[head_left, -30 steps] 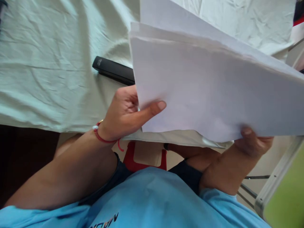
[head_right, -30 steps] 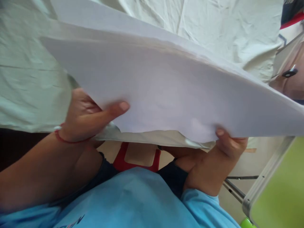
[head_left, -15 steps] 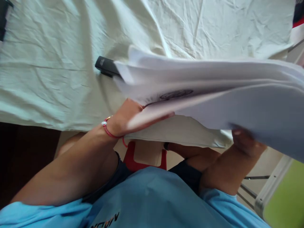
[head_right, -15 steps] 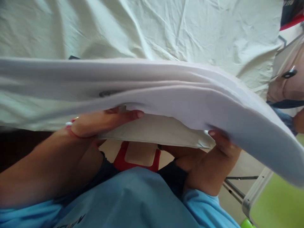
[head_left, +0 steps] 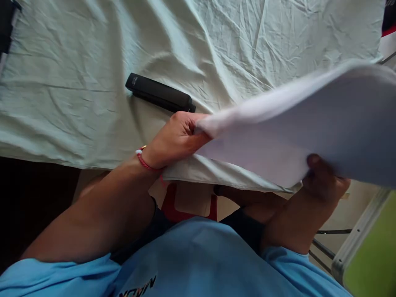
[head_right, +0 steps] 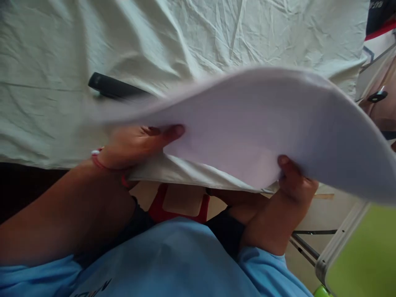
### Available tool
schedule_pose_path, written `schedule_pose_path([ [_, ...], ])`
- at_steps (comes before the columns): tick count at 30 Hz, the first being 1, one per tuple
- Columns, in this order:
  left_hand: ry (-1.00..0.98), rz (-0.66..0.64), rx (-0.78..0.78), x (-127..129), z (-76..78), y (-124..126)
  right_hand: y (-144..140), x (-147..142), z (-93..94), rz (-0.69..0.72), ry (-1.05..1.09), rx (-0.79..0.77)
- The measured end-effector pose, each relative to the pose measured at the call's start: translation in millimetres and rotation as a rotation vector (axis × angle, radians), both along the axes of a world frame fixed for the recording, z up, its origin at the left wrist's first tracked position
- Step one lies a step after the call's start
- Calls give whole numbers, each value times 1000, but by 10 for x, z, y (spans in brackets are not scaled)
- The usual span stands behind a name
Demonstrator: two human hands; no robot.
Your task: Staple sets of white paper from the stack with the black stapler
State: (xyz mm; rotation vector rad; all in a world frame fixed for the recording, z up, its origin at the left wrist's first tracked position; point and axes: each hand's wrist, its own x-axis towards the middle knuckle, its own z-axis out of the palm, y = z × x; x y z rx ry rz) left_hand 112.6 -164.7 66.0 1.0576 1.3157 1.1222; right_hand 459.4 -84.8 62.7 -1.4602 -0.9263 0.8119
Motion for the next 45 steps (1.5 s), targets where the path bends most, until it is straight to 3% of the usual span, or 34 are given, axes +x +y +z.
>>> schedule_pose_path([
  [3,-57,75,-39,28,20,-3,17,-76,-7,-27,19,96],
  [7,-48,100,-36,22,14,17,43,-79,-5,-19,22,67],
  [18,-77,58,-132,-5,-29,-23,111,-54,-27,-11,33,30],
  [26,113,75,-43,-4,-79,-44,99,-80,-33,21,18,32],
  [33,276,23,163,-11,-164,-68,118,-68,-24,-14,29,36],
  [37,201,65,176,5,-202,-65,109,-70,-26,-3,22,22],
  [42,-42,162,64,72,-193,-57,92,-38,-60,2,-1,-13],
  [45,-65,215,13,100,-168,-61,78,-8,-80,-10,-8,-34],
])
